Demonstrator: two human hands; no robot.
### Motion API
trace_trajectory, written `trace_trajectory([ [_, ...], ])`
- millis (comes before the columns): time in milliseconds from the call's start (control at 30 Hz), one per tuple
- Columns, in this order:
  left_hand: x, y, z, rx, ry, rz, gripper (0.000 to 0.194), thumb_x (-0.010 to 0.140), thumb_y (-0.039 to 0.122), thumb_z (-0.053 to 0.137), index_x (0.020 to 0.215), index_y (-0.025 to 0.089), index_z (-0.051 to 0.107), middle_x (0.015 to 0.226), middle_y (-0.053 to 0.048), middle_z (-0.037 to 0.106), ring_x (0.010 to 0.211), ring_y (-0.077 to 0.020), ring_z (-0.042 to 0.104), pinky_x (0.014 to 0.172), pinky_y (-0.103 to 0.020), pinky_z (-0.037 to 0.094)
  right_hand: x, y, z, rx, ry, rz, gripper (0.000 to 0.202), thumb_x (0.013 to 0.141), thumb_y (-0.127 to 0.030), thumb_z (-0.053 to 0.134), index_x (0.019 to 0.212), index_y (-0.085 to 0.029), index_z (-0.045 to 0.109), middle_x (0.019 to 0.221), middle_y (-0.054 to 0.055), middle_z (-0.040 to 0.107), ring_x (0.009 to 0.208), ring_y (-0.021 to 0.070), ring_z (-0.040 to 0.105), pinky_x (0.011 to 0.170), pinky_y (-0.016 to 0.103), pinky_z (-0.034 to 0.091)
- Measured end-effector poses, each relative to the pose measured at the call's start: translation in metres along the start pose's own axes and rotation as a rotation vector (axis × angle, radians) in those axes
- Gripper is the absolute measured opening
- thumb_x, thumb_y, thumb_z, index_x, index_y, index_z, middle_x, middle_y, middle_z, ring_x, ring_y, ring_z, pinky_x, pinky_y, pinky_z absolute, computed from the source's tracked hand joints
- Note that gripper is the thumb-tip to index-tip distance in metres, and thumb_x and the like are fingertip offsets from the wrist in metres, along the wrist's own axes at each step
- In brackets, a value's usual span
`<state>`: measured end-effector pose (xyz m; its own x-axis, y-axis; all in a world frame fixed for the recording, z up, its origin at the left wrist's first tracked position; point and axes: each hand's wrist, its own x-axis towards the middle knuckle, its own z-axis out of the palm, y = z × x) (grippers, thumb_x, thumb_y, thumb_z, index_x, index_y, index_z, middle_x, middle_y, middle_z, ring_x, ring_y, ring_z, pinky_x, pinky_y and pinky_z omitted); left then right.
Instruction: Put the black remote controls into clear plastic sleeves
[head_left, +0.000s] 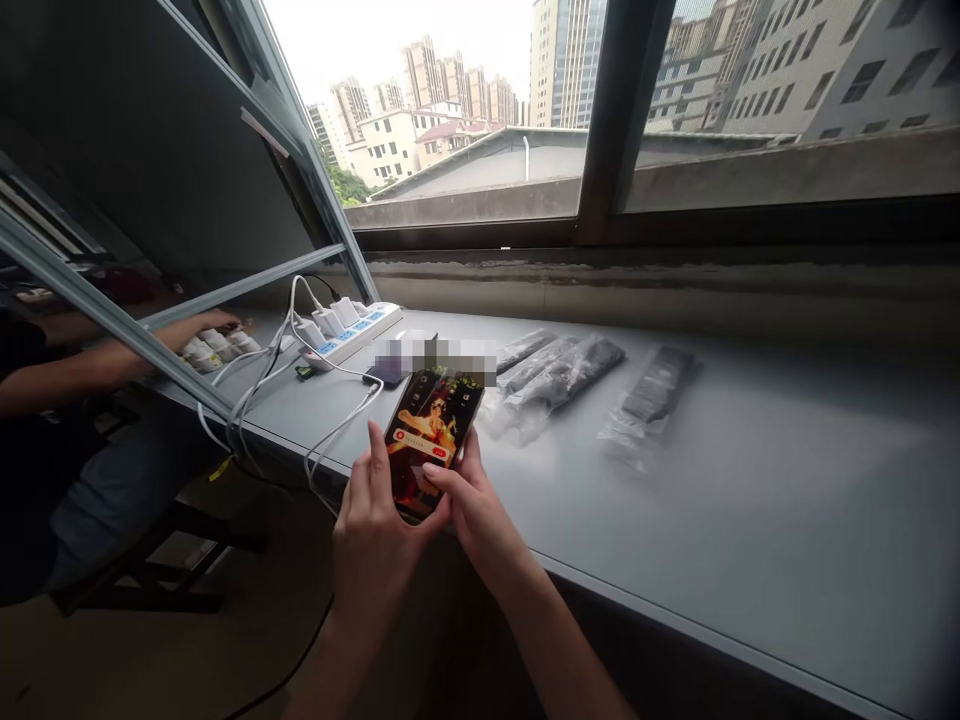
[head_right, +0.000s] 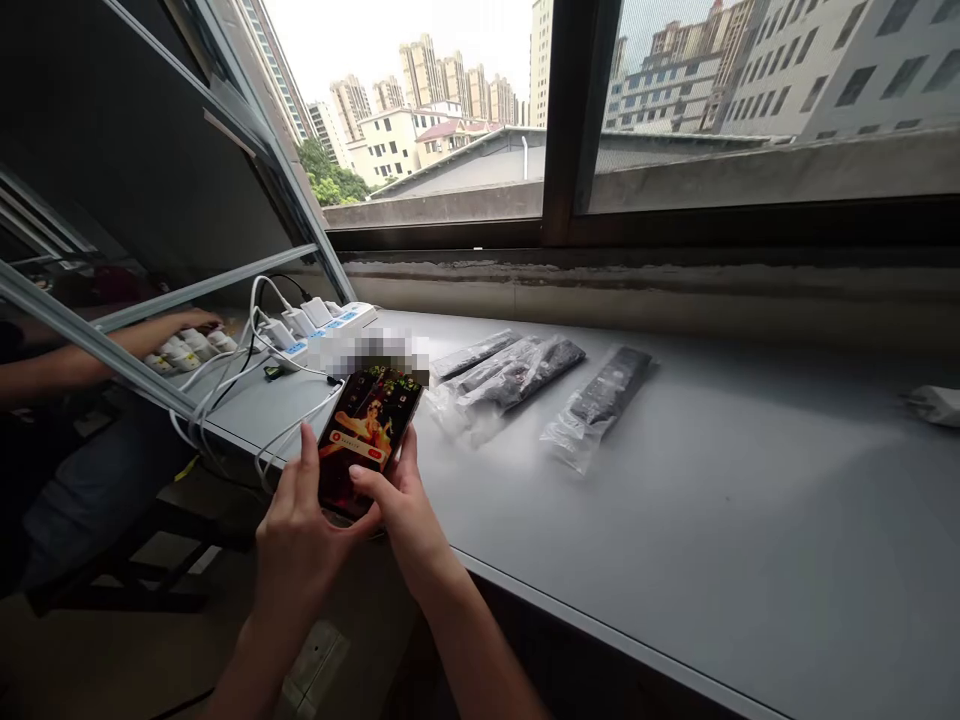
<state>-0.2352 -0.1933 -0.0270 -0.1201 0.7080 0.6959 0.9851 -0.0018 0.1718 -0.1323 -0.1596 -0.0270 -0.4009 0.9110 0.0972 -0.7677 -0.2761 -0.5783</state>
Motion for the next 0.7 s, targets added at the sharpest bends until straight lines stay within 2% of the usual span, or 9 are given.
trace_trajectory([
  [100,0.013,-0.011,-0.004,0.005,-0.026,0.025,0.093,0.071,0.048,0.07,0.148,0.014,0.028,0.117,-0.017,0.064,0.097,-0.0307,0.067,0.077,-0.038,0.055,-0.003,-0.005,-0.004,-0.033,-0.019,0.035,0.076,0.072,-0.03,0.072,0.139,-0.032,0.037,0.133,0.002,0.059,0.125,0.0227,0.053,0.108,0.043,0.04],
  [167,0.026,-0.025,-0.007,0.026,-0.029,0.033,0.09,0.07,0.046,0.07,0.145,0.016,0.029,0.118,-0.016,0.064,0.096,-0.0306,0.068,0.077,-0.038,0.055,-0.011,-0.014,-0.01,-0.124,-0.023,0.062,0.081,0.074,-0.033,0.072,0.144,-0.035,0.033,0.145,0.002,0.049,0.131,0.0229,0.047,0.109,0.044,0.037],
  [233,0.044,-0.045,-0.009,0.063,-0.028,0.024,0.087,0.069,0.046,0.071,0.141,0.017,0.031,0.119,-0.017,0.064,0.095,-0.0312,0.068,0.076,-0.04,0.055,-0.023,-0.024,-0.017,-0.222,-0.028,0.067,0.076,0.077,-0.035,0.07,0.145,-0.038,0.035,0.15,0.002,0.043,0.134,0.0232,0.044,0.109,0.045,0.034],
  [367,0.091,-0.086,-0.008,0.115,-0.02,-0.01,0.086,0.07,0.055,0.069,0.137,0.016,0.031,0.114,-0.015,0.065,0.094,-0.0344,0.068,0.079,-0.047,0.055,-0.049,-0.043,-0.03,-0.29,-0.053,0.025,0.054,0.084,-0.04,0.064,0.136,-0.036,0.05,0.137,0.005,0.056,0.125,0.0245,0.052,0.107,0.047,0.034],
  [467,0.124,-0.106,-0.008,0.146,-0.034,-0.036,0.081,0.075,0.066,0.058,0.134,0.016,0.032,0.108,-0.009,0.066,0.099,-0.0364,0.066,0.085,-0.053,0.052,-0.063,-0.052,-0.036,-0.297,-0.069,-0.004,0.041,0.087,-0.04,0.059,0.128,-0.032,0.057,0.125,0.006,0.065,0.113,0.0235,0.06,0.103,0.046,0.038],
  [567,0.14,-0.11,-0.01,0.181,-0.037,-0.036,0.076,0.078,0.07,0.052,0.128,0.016,0.033,0.108,-0.008,0.065,0.1,-0.0372,0.066,0.087,-0.056,0.051,-0.066,-0.056,-0.039,-0.324,-0.039,-0.031,0.035,0.087,-0.04,0.059,0.12,-0.029,0.062,0.12,0.007,0.067,0.11,0.0235,0.061,0.101,0.046,0.04],
  [633,0.138,-0.103,-0.012,0.182,-0.028,-0.007,0.073,0.08,0.067,0.052,0.128,0.015,0.032,0.114,-0.011,0.063,0.102,-0.0377,0.065,0.087,-0.056,0.051,-0.058,-0.057,-0.036,-0.335,0.022,-0.039,0.04,0.084,-0.041,0.063,0.122,-0.028,0.061,0.123,0.007,0.065,0.114,0.0245,0.059,0.103,0.046,0.039],
  [700,0.127,-0.089,-0.013,0.167,0.003,0.029,0.075,0.078,0.062,0.057,0.13,0.015,0.031,0.117,-0.015,0.062,0.1,-0.0384,0.066,0.084,-0.055,0.053,-0.043,-0.056,-0.027,-0.317,0.084,-0.044,0.054,0.08,-0.041,0.069,0.13,-0.029,0.054,0.13,0.008,0.06,0.122,0.0256,0.054,0.106,0.048,0.037],
])
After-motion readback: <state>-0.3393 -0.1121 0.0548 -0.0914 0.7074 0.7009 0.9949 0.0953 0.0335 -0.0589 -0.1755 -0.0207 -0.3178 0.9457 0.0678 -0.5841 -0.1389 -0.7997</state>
